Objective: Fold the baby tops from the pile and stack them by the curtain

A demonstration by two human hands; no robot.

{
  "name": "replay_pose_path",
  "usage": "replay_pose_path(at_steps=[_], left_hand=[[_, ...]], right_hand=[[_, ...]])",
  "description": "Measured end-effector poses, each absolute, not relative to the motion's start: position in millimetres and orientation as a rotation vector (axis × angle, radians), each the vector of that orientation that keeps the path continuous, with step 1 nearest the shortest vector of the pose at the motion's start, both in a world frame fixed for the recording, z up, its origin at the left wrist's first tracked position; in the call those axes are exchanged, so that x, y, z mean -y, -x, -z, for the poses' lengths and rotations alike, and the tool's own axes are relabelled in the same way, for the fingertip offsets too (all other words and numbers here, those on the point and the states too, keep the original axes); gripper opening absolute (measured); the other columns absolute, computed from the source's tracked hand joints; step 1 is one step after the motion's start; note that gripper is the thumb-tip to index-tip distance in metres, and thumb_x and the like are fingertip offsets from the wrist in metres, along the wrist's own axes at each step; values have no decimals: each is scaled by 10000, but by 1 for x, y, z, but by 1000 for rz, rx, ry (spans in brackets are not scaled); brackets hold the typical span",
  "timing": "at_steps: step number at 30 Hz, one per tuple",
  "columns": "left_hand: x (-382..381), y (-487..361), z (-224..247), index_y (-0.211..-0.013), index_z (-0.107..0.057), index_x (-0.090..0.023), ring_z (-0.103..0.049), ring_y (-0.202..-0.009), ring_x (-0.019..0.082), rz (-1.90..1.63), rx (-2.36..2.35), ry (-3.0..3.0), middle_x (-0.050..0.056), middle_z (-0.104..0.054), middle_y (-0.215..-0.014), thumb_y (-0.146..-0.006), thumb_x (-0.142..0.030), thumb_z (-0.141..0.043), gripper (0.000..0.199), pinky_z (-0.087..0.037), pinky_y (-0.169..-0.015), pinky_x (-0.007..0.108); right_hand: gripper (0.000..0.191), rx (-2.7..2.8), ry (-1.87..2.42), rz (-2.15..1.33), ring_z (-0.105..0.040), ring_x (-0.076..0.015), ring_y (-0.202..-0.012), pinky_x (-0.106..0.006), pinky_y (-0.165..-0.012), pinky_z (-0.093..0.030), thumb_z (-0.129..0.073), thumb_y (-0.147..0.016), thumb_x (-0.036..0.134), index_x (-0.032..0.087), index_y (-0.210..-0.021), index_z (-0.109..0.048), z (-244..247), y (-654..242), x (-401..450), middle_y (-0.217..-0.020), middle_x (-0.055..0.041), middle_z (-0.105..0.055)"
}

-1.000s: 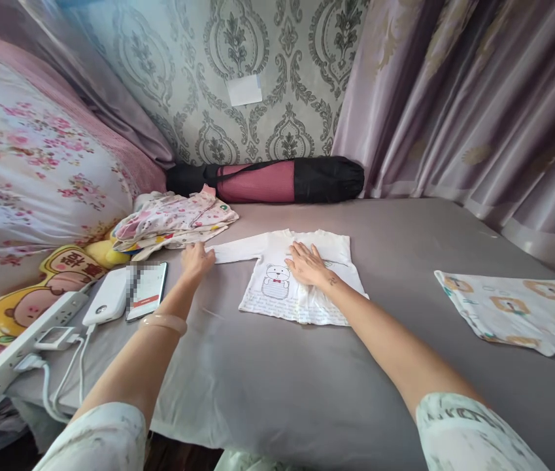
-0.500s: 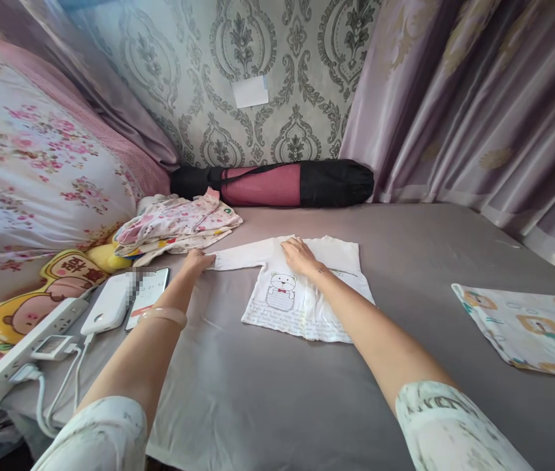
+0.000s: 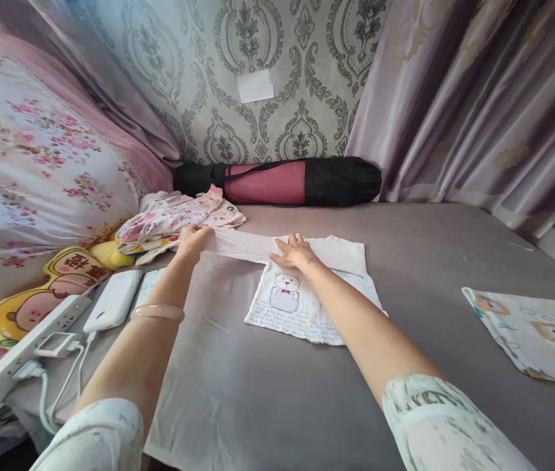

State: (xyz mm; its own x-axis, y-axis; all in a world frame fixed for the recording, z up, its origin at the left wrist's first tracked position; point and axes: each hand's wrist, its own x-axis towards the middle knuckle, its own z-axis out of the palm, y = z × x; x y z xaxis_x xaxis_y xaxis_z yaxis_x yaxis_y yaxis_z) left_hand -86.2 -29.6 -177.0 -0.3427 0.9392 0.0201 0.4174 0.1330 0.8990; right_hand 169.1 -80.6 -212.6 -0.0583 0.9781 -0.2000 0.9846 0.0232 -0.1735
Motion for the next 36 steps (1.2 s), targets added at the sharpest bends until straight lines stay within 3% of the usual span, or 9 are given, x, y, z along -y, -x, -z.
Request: replay_pose_path(at_steps=[4,9,13,16,19,22,27,32,36], left_hand=[[28,72,161,-739,-462,-210,-496,-535,124,-1262,-1670,-1232,-36,-479,-606,-583,-267,-590,210,-413,-470,208],[33,41,145,-802,-421,-217,-597,-676,166,-1233,-1515,-1308,-24,-526,-681,-618,-300,-556,242,-537,-615,308],[43,8,137,-804,-422,-212,-594,-698,163,-1207,-1474,-1369,-28,-513,-683,-640,-306,-549,227,-540,-633,309],[51,-15,137,-798,-422,-208,-573,-666,148,-1211,-1424,-1393,-34,-497,-664,-657,-285,-549,205,-530,-611,290],[55,-35,142,-770,-418,-206,-538,-616,130,-1224,-1368,-1407,-41,-477,-640,-671,-256,-550,173,-508,-578,268],[58,-56,150,-733,-417,-205,-484,-568,111,-1204,-1327,-1452,-56,-424,-599,-693,-237,-548,141,-470,-553,240],[69,-90,169,-784,-461,-193,-530,-631,117,-1184,-1191,-1540,-33,-505,-660,-758,-322,-612,201,-455,-611,231],[80,-98,184,-1070,-553,-176,-614,-1091,228,-910,-955,-1643,136,-630,-1210,-883,-540,-488,415,-487,-872,326],[71,-83,203,-1182,-538,-155,-592,-1159,228,-943,-1225,-1690,144,-640,-1241,-920,-355,-386,363,-455,-970,370]], right_hand=[[916,-2087,-2095,534,-182,-380,-1434,-505,-1079,-257,-520,-767,759,362,-1540,-229,207,-165,68,-1581,-127,-195],[977,-2076,-2124,626,-147,-411,-1450,-565,-1084,-247,-625,-700,735,372,-1530,-261,205,-162,59,-1606,-127,-164],[958,-2151,-2230,732,-166,-425,-1446,-576,-1105,-226,-755,-657,609,292,-1488,-398,204,-167,63,-1591,-163,-231],[771,-2344,-2336,980,-285,-374,-1421,-507,-1122,-263,-784,-700,454,237,-1394,-528,204,-182,69,-1511,-146,-413],[413,-2389,-2515,1291,-551,-276,-1236,-392,-1022,-425,-592,-891,356,204,-1275,-609,207,-203,82,-1325,-119,-608],[338,-2126,-2750,1858,-691,-214,-948,-344,-847,-531,-394,-987,327,137,-1133,-633,210,-222,100,-1163,-153,-682],[401,-1422,-2623,2969,-697,-169,-854,-306,-804,-548,-292,-1014,398,126,-1022,-586,217,-246,127,-1057,-170,-695],[576,-1111,-2544,3320,-686,-213,-888,-406,-806,-561,-152,-997,553,176,-1071,-581,226,-255,134,-980,-123,-709],[463,-922,-2491,3497,-681,-206,-803,-416,-769,-579,-294,-989,534,193,-1039,-604,228,-255,137,-882,-73,-714]])
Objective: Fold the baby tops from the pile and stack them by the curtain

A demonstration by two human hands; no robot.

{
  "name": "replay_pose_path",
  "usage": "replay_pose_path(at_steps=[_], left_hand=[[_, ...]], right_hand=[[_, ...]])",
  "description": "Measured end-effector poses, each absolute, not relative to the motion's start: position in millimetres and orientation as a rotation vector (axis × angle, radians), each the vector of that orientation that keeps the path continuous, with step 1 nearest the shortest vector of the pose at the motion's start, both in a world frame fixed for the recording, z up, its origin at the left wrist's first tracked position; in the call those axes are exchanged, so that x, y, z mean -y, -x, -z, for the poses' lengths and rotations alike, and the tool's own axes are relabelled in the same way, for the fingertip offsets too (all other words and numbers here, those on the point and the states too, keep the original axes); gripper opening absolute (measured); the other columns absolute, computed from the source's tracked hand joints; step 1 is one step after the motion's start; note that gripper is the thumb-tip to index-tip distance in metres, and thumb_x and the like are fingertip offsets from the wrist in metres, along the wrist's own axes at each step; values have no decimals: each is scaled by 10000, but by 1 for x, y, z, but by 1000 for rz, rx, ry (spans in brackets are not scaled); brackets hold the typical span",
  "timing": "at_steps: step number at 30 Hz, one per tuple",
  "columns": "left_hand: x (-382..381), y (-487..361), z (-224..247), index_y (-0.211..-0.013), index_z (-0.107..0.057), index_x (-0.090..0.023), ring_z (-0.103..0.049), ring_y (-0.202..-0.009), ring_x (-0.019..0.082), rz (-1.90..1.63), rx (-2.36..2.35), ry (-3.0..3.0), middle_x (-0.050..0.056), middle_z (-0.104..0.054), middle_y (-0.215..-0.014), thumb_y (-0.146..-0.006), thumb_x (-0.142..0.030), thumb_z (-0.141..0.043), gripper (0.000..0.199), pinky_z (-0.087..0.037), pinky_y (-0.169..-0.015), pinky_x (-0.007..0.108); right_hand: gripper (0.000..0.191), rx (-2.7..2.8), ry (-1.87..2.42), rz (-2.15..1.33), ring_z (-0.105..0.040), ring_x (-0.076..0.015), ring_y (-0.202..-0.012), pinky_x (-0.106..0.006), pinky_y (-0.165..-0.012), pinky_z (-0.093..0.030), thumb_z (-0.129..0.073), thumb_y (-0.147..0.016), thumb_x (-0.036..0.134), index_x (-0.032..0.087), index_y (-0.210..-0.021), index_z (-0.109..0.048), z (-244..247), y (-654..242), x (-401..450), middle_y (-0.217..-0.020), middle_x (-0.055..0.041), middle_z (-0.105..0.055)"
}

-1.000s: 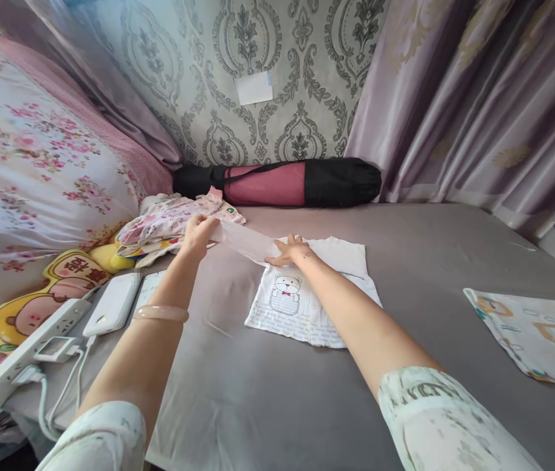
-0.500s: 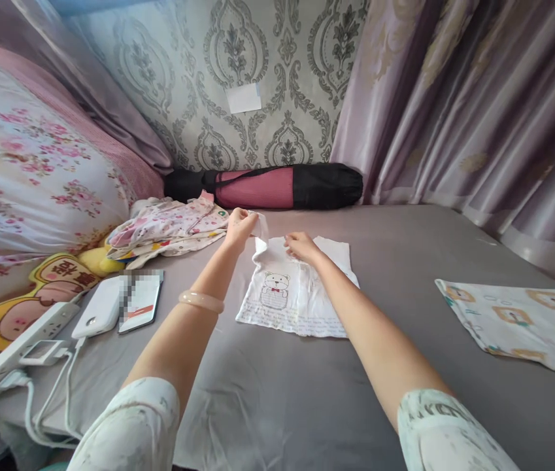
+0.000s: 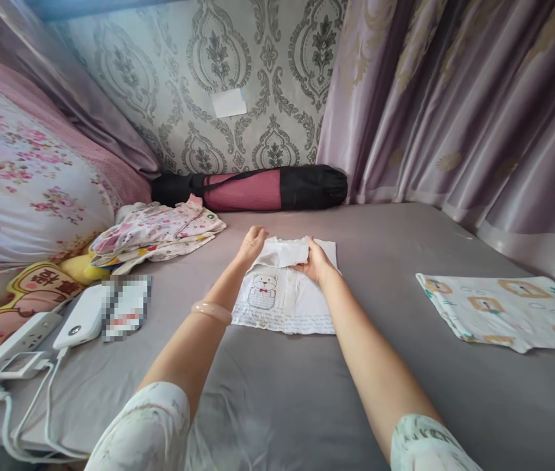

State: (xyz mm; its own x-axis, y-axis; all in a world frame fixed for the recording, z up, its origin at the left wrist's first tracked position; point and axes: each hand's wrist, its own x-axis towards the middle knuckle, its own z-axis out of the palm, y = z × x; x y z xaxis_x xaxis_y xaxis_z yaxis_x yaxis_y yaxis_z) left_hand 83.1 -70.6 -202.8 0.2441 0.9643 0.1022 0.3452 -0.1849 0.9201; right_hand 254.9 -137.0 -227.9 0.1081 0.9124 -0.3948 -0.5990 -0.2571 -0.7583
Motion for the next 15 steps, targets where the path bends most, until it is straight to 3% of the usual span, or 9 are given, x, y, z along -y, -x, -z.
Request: replay_pose_path(at_steps=[3,6,9,15], left_hand=[[63,-69,221,-1244,-532,-167,-573,-1185,216,-841,-1424,-1841,109,-661,-1221,-818,-166,-406,445,-434,-1010,373],[61,-61,236,-1306,-503,-230,-541,-1233,230,-656,-1521,-2025,71,-628,-1299,-745,-90,-417,585,-401,-1051,419],[65,-59,245,-1368,-454,-244,-469,-1317,276,-462,-1572,-2167,88,-549,-1408,-757,-78,-416,634,-355,-1079,495],[69,-60,256,-1476,-330,-212,-254,-1463,274,-328,-1534,-2327,123,-366,-1548,-913,-186,-320,564,-214,-1151,558]], right_hand=[[250,400,1092,-1486,-673,-175,-733,-367,-731,-593,-467,-956,388,184,-986,-607,228,-254,139,-844,-49,-703],[96,495,1153,-1401,-673,-163,-716,-332,-724,-593,-564,-862,186,174,-945,-612,231,-252,138,-798,-31,-694],[192,655,1257,-1247,-684,-174,-780,-321,-760,-580,-526,-809,95,164,-954,-631,236,-254,136,-840,-40,-706],[369,1225,1887,-600,-615,-264,-1115,-372,-948,-482,-426,-889,191,156,-1206,-611,239,-264,136,-1154,-126,-676]])
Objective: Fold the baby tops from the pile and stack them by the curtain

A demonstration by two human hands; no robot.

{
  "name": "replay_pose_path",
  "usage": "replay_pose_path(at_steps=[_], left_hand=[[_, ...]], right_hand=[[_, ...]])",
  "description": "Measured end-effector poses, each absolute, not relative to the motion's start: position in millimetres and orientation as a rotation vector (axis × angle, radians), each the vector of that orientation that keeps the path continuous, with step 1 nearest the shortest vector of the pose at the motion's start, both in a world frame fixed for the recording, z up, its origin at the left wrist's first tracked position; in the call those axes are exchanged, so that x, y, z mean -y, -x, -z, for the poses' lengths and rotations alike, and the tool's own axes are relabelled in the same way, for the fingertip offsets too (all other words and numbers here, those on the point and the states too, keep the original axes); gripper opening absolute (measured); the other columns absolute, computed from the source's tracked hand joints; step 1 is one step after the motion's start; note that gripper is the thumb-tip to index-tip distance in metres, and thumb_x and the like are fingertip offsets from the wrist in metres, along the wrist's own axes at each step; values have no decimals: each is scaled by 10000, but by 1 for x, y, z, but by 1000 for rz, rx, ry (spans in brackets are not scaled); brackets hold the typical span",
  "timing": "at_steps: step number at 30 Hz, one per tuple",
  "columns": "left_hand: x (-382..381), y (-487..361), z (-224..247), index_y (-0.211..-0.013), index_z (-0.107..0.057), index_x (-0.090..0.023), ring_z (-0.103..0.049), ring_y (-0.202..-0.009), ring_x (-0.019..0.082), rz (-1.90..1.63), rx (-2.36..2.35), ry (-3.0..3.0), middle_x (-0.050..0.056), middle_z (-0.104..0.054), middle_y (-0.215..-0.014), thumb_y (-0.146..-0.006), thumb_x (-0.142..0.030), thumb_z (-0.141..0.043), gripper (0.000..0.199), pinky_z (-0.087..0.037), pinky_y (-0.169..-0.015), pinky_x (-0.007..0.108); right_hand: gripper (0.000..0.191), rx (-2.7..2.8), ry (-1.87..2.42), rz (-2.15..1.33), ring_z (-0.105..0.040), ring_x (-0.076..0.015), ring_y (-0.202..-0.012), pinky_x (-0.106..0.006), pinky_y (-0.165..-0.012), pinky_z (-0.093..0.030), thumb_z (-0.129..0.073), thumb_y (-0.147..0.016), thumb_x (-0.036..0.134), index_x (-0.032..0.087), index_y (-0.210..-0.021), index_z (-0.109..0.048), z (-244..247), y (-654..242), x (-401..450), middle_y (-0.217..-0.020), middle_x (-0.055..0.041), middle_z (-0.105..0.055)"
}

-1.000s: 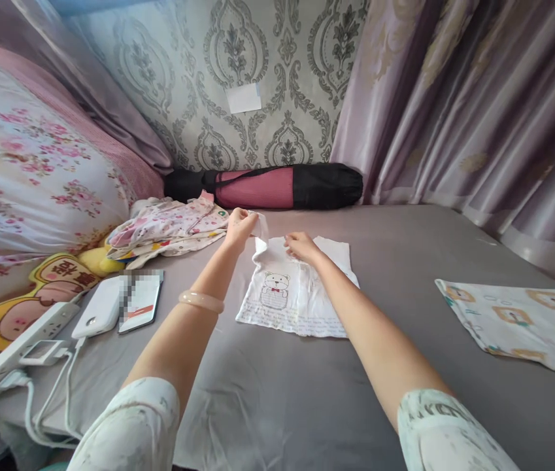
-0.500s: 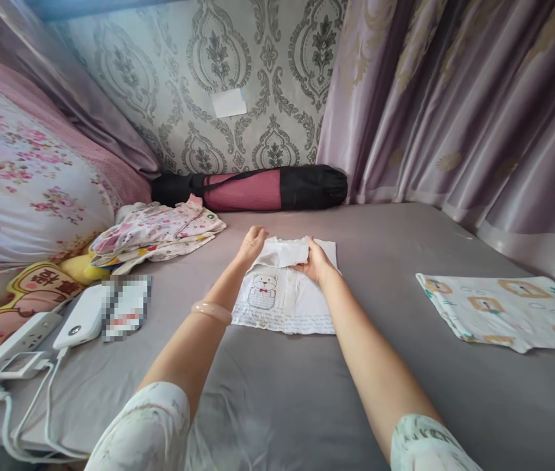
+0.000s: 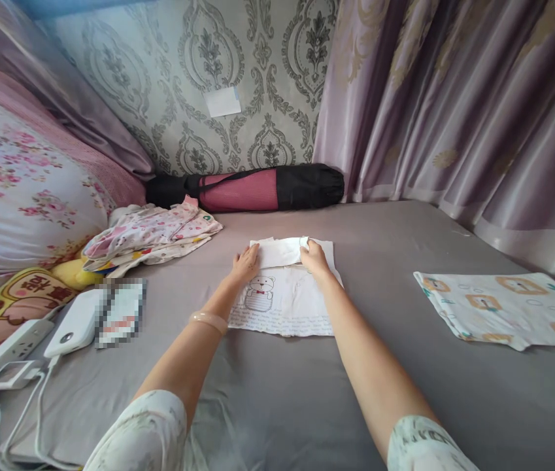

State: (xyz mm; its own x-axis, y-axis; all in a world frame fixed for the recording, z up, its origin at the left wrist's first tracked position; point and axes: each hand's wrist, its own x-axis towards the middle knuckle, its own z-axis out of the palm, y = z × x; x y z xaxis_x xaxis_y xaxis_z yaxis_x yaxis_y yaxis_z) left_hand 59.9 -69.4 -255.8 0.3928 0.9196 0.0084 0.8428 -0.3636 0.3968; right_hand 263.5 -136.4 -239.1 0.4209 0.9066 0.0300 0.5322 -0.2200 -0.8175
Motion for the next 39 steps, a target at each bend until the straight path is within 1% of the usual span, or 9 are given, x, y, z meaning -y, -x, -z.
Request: replay_pose_path(at_steps=[5,11,15,17,19,24,27,32,39], left_hand=[[66,-55,261,-1499,-296,-235,-227,-1471,279,-289,-1495,-2391,107,-321,-1573,-962,-277,-279,539,-194,-1148,590],[63,-52,261,-1506,-283,-227,-211,-1477,271,-208,-1479,-2409,107,-273,-1592,-975,-291,-255,536,-174,-1157,579],[67,-58,252,-1493,-303,-202,-200,-1481,267,-251,-1496,-2448,125,-278,-1588,-981,-305,-272,523,-166,-1162,575],[72,-66,246,-1480,-327,-193,-214,-1477,259,-333,-1482,-2499,135,-308,-1574,-988,-312,-274,509,-162,-1171,554],[77,-77,239,-1467,-350,-204,-239,-1469,244,-408,-1426,-2563,125,-341,-1560,-994,-309,-269,492,-165,-1180,525],[86,-101,237,-1467,-372,-176,-240,-1470,241,-381,-1327,-2643,113,-353,-1556,-998,-283,-238,499,-158,-1191,492],[87,-105,246,-1490,-346,-151,-219,-1476,259,-234,-1351,-2655,108,-320,-1572,-1003,-323,-222,531,-153,-1194,491],[85,-101,259,-1533,-268,-190,-187,-1484,247,-112,-1355,-2701,70,-256,-1600,-1013,-386,-137,570,-154,-1196,487],[86,-105,246,-1530,-275,-203,-206,-1479,253,-21,-1394,-2671,68,-252,-1602,-1013,-401,-173,562,-191,-1187,485]], right_hand=[[580,1459,2073,-383,-565,-277,-1188,-368,-984,-425,-359,-895,105,115,-1475,-339,242,-257,140,-1285,-164,-615],[749,1447,2120,-371,-530,-259,-1231,-356,-1010,-398,-337,-809,-2,60,-1534,-163,248,-255,143,-1357,-178,-559],[709,1493,2150,-169,-325,-274,-1411,-416,-1139,-242,-347,-803,-11,10,-1504,-242,246,-253,146,-1521,-224,-356],[656,1554,2127,-17,-182,-291,-1468,-484,-1169,-133,-346,-843,31,31,-1497,-286,244,-247,148,-1579,-205,-250],[588,1663,2050,60,-112,-283,-1486,-511,-1176,-67,-324,-910,111,66,-1496,-316,243,-240,149,-1598,-167,-222],[542,1929,1926,8,-120,-254,-1487,-484,-1191,-8,-266,-985,271,114,-1494,-369,244,-228,150,-1591,-93,-276],[553,1990,1975,-71,-140,-242,-1484,-476,-1196,-22,-265,-980,284,142,-1506,-358,248,-228,150,-1587,-56,-292],[566,2000,2076,-168,-204,-234,-1467,-476,-1193,-97,-228,-977,292,153,-1511,-353,251,-229,149,-1580,-38,-310],[566,1990,2062,-169,-203,-231,-1468,-470,-1191,-109,-221,-981,298,158,-1516,-344,250,-230,148,-1578,-43,-312]])
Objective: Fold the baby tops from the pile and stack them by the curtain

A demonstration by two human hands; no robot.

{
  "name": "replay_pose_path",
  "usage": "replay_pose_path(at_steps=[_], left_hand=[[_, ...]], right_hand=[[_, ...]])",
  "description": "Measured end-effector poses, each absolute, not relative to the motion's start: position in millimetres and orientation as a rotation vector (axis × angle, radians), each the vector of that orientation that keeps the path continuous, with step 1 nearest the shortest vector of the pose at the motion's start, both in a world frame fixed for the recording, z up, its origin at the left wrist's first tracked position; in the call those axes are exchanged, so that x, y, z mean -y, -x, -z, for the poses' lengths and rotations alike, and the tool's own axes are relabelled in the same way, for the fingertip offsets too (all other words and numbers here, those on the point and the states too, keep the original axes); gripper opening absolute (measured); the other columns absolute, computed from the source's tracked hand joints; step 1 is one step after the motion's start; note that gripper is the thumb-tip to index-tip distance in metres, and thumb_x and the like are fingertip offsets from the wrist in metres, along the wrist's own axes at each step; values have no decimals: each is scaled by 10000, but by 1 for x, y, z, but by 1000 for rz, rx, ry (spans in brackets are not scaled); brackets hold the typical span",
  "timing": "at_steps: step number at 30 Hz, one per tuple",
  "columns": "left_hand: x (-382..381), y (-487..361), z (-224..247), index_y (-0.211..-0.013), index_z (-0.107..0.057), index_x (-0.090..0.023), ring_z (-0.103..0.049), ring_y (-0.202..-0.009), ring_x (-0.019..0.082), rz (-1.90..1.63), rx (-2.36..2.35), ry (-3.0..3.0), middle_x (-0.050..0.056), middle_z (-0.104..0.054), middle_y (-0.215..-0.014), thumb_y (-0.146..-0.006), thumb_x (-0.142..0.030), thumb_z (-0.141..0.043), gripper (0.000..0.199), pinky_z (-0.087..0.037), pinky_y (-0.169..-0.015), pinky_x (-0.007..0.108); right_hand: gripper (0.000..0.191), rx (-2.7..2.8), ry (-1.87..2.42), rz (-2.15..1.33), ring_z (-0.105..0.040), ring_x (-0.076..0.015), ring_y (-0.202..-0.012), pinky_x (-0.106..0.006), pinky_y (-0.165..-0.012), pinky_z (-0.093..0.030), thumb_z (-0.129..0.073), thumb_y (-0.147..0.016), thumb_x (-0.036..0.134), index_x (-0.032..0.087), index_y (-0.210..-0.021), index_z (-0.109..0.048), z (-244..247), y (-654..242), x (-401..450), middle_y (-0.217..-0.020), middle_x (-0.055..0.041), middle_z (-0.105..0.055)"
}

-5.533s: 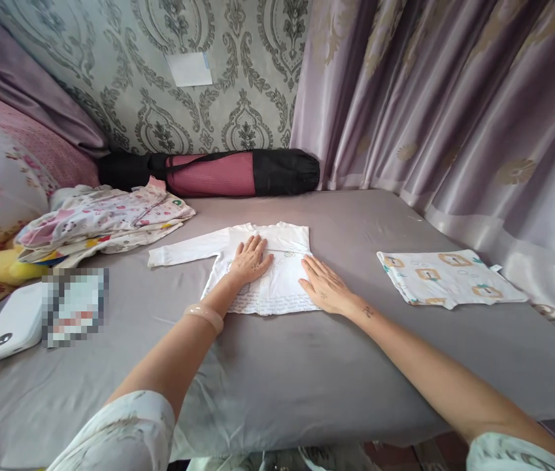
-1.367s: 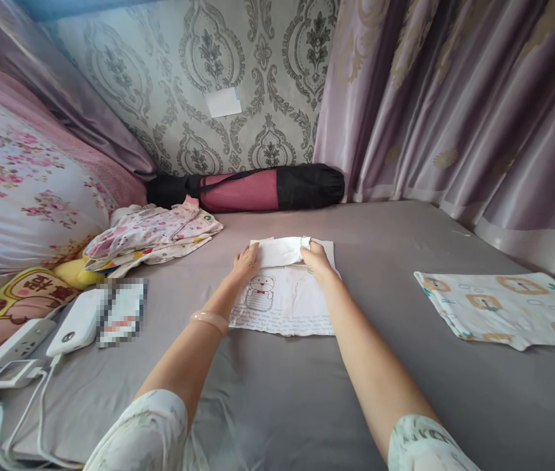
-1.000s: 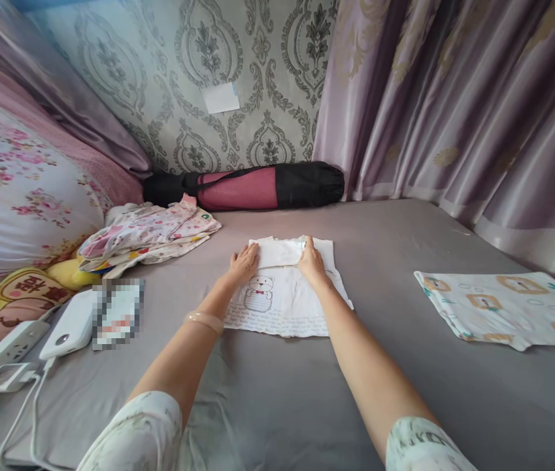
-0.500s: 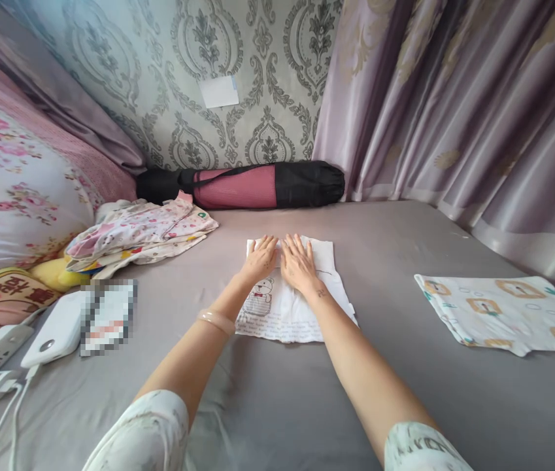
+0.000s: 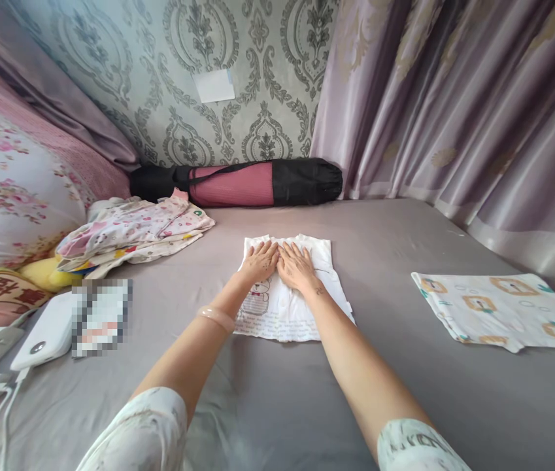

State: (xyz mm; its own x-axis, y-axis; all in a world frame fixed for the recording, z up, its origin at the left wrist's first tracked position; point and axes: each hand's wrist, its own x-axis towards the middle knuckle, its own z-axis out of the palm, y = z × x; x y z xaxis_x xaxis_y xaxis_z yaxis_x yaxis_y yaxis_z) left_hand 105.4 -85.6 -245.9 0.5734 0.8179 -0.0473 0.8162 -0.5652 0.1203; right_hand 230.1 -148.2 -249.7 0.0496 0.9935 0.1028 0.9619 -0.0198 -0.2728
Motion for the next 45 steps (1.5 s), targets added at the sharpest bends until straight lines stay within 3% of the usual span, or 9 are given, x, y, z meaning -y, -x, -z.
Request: replay_pose_path(at_steps=[5,17,22,26,32,36,41,45], left_hand=[[88,-109,249,-1505,-338,-197,-192,-1483,258,-232,-1437,-2784,82,-278,-1592,-1014,-404,-191,552,-147,-1197,496],[87,-110,253,-1522,-301,-225,-208,-1477,274,-79,-1381,-2685,72,-262,-1599,-1010,-472,-165,585,-192,-1178,516],[90,-108,252,-1499,-344,-161,-214,-1474,282,-292,-1629,-2724,115,-314,-1575,-1007,-465,-155,609,-158,-1193,500],[88,-106,258,-1495,-348,-156,-265,-1453,301,-203,-1644,-2650,134,-341,-1558,-999,-495,-158,630,-217,-1163,534],[87,-107,256,-1500,-335,-143,-248,-1460,304,-158,-1629,-2607,132,-306,-1575,-996,-501,-151,646,-211,-1166,539],[89,-105,257,-1481,-370,-115,-216,-1473,282,-363,-1774,-2615,136,-309,-1573,-995,-483,-98,668,-159,-1195,505],[87,-104,259,-1468,-384,-101,-233,-1466,291,-293,-1782,-2561,145,-371,-1541,-989,-482,-91,678,-200,-1184,505],[85,-104,261,-1454,-396,-93,-233,-1462,312,-275,-1768,-2529,162,-361,-1542,-986,-490,-106,679,-218,-1164,547]], right_hand=[[564,1865,2085,-18,-151,-244,-1482,-473,-1194,-49,-243,-981,275,106,-1512,-335,250,-235,148,-1594,-86,-266],[559,1831,2170,-121,-208,-249,-1463,-468,-1186,-125,-227,-984,293,100,-1485,-383,254,-237,148,-1571,-86,-326],[572,1715,2214,-26,-137,-255,-1482,-492,-1187,-54,-214,-997,317,97,-1513,-324,254,-239,147,-1600,-101,-247],[571,1674,2301,-126,-176,-264,-1471,-486,-1182,-87,-215,-997,326,105,-1510,-335,255,-241,147,-1586,-102,-287],[580,1670,2305,-161,-169,-260,-1472,-477,-1184,-78,-225,-990,327,102,-1516,-322,256,-241,147,-1590,-93,-279],[580,1607,2298,-138,-160,-255,-1477,-486,-1183,-81,-220,-986,321,117,-1521,-316,254,-244,148,-1593,-98,-268],[629,1383,2422,-42,-153,-312,-1475,-519,-1171,-113,-214,-981,354,8,-1495,-329,256,-252,148,-1581,-200,-245],[664,1379,2483,-137,-154,-317,-1474,-502,-1173,-145,-207,-981,383,-29,-1489,-321,260,-255,146,-1582,-207,-232]])
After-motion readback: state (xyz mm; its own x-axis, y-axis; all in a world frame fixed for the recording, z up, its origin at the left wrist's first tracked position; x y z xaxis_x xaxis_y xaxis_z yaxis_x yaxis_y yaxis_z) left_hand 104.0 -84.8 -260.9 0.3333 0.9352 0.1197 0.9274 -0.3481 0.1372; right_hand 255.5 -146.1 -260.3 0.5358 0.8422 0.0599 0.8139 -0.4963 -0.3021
